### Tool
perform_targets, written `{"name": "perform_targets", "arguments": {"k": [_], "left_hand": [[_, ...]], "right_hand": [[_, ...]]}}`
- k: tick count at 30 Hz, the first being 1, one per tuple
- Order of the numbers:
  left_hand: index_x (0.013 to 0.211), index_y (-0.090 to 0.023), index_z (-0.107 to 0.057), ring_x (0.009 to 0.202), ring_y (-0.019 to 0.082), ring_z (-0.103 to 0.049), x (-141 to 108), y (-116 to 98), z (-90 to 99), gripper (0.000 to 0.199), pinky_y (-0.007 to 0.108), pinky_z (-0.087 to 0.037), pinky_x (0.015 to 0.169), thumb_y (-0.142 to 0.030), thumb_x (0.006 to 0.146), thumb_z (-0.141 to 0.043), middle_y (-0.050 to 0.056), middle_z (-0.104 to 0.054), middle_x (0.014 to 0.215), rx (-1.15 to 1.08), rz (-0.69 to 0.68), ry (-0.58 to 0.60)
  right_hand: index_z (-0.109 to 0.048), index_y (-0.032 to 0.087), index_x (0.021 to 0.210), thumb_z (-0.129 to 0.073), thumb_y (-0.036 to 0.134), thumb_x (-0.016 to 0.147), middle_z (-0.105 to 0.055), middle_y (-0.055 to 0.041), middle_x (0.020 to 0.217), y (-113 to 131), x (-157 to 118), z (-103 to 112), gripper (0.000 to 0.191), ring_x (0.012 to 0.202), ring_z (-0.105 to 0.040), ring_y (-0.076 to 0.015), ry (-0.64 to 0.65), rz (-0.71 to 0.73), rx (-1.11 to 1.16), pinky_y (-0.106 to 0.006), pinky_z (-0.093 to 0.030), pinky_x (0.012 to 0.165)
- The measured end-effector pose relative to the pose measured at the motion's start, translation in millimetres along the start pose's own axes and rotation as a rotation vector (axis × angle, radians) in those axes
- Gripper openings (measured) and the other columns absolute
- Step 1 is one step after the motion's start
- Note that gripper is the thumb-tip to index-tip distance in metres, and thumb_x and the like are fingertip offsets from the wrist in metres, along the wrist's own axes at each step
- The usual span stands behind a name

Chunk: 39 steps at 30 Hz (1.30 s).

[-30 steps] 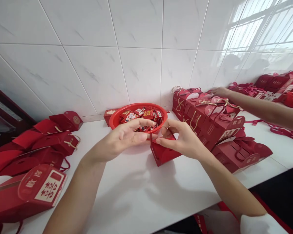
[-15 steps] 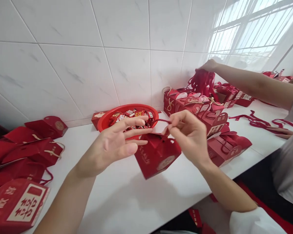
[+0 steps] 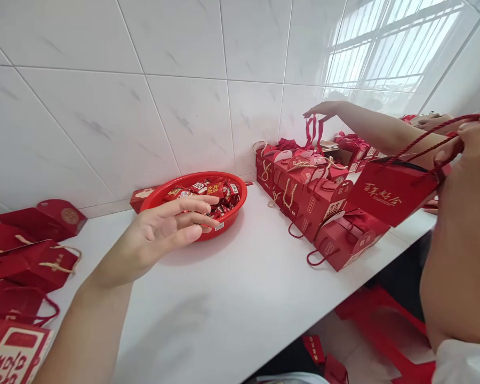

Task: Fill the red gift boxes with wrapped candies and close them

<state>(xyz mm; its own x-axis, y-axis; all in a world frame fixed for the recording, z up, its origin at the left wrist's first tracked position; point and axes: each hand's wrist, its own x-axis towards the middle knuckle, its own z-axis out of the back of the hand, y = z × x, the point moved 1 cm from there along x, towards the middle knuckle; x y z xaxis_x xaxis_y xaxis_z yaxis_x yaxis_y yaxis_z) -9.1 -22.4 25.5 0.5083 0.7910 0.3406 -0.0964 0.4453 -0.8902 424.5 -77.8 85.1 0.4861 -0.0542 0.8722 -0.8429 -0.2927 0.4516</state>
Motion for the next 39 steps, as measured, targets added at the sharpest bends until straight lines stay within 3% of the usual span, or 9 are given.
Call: {"name": "perform_targets", "arguments": {"k": [3, 9, 12, 16, 20, 26, 31, 34, 39], "left_hand": [[0.108, -0.026, -0.075, 0.1, 0.027, -0.072, 2, 2, 0.3, 0.027, 0.044, -0.058, 0.098, -0.041, 0.085, -0.074, 0.009, -0.065, 0.137, 0.042, 0.033, 0.009], [0.1, -0.026, -0.079, 0.127, 0.035, -0.059, 5, 0, -2.9, 0.024, 0.047, -0.053, 0.105, -0.045, 0.085, -0.073, 0.01, -0.068, 0.131, 0.106, 0.044, 0.061], [0.098, -0.027, -0.079, 0.123, 0.035, -0.062, 5, 1, -2.7, 0.024, 0.047, -0.054, 0.104, -0.046, 0.085, -0.073, 0.009, -0.067, 0.134, 0.129, 0.05, 0.075], [0.099, -0.029, -0.079, 0.115, 0.032, -0.066, 4, 2, -1.6, 0.022, 0.045, -0.055, 0.101, -0.044, 0.085, -0.073, 0.008, -0.065, 0.136, 0.133, 0.048, 0.081], [0.099, -0.027, -0.079, 0.107, 0.029, -0.07, 2, 0, -2.2, 0.022, 0.042, -0.059, 0.096, -0.043, 0.085, -0.073, 0.009, -0.065, 0.135, 0.129, 0.053, 0.086], [0.099, -0.026, -0.078, 0.115, 0.03, -0.067, 1, -2, -4.1, 0.019, 0.039, -0.059, 0.095, -0.039, 0.087, -0.072, 0.01, -0.062, 0.141, 0.144, 0.056, 0.152], [0.104, -0.028, -0.078, 0.12, 0.032, -0.065, -2, 0, -2.2, 0.021, 0.04, -0.058, 0.098, -0.038, 0.087, -0.072, 0.009, -0.061, 0.141, 0.144, 0.063, 0.193], [0.106, -0.029, -0.077, 0.121, 0.032, -0.064, -4, 0, -0.6, 0.021, 0.04, -0.058, 0.098, -0.037, 0.087, -0.073, 0.008, -0.062, 0.14, 0.147, 0.071, 0.197], [0.108, -0.028, -0.078, 0.127, 0.034, -0.06, -2, 0, 1.2, 0.026, 0.041, -0.059, 0.097, -0.037, 0.084, -0.075, 0.01, -0.063, 0.139, 0.138, 0.057, 0.177]], "right_hand": [[-0.049, 0.022, 0.065, -0.06, 0.014, 0.071, -0.06, -0.0078, 0.079, -25, 14, -2, 0.015, 0.086, -0.063, -0.0248, -0.04, 0.038, -0.134, -0.038, -0.044, 0.066], [-0.054, 0.023, 0.074, -0.05, 0.01, 0.075, -0.066, -0.0118, 0.088, -61, 6, -29, 0.014, 0.09, -0.063, -0.0252, 0.275, -0.033, -0.231, -0.04, -0.048, 0.082], [-0.045, 0.027, 0.069, -0.053, 0.01, 0.073, -0.063, -0.0097, 0.081, -71, -10, -46, 0.019, 0.08, -0.06, -0.0222, 0.277, -0.14, -0.203, -0.038, -0.046, 0.084], [-0.041, 0.029, 0.068, -0.051, 0.011, 0.073, -0.06, -0.0061, 0.077, -80, -34, -64, 0.021, 0.066, -0.052, -0.0178, 0.264, -0.307, -0.16, -0.033, -0.044, 0.071], [-0.042, 0.027, 0.069, -0.049, 0.011, 0.074, -0.057, -0.0033, 0.076, -87, -52, -70, 0.019, 0.065, -0.047, -0.016, 0.356, -0.291, -0.084, -0.031, -0.042, 0.065], [-0.046, 0.025, 0.073, -0.053, 0.013, 0.077, -0.057, -0.0039, 0.077, -84, -60, -65, 0.015, 0.069, -0.045, -0.017, 0.504, -0.164, -0.083, -0.036, -0.044, 0.078], [-0.055, 0.022, 0.083, -0.057, 0.022, 0.079, -0.068, -0.0139, 0.1, -76, -53, -51, 0.004, 0.091, -0.059, -0.025, 0.537, -0.202, -0.217, -0.042, -0.044, 0.094], [-0.062, 0.02, 0.094, -0.061, 0.026, 0.077, -0.069, -0.0169, 0.113, -81, -50, -38, 0.018, 0.106, -0.061, -0.0285, 0.61, -0.281, -0.254, -0.043, -0.044, 0.099], [-0.066, 0.02, 0.105, -0.07, 0.034, 0.068, -0.071, -0.0138, 0.115, -96, -55, -21, 0.04, 0.105, -0.064, -0.0304, 0.833, -0.406, -0.232, -0.046, -0.047, 0.096]]}}
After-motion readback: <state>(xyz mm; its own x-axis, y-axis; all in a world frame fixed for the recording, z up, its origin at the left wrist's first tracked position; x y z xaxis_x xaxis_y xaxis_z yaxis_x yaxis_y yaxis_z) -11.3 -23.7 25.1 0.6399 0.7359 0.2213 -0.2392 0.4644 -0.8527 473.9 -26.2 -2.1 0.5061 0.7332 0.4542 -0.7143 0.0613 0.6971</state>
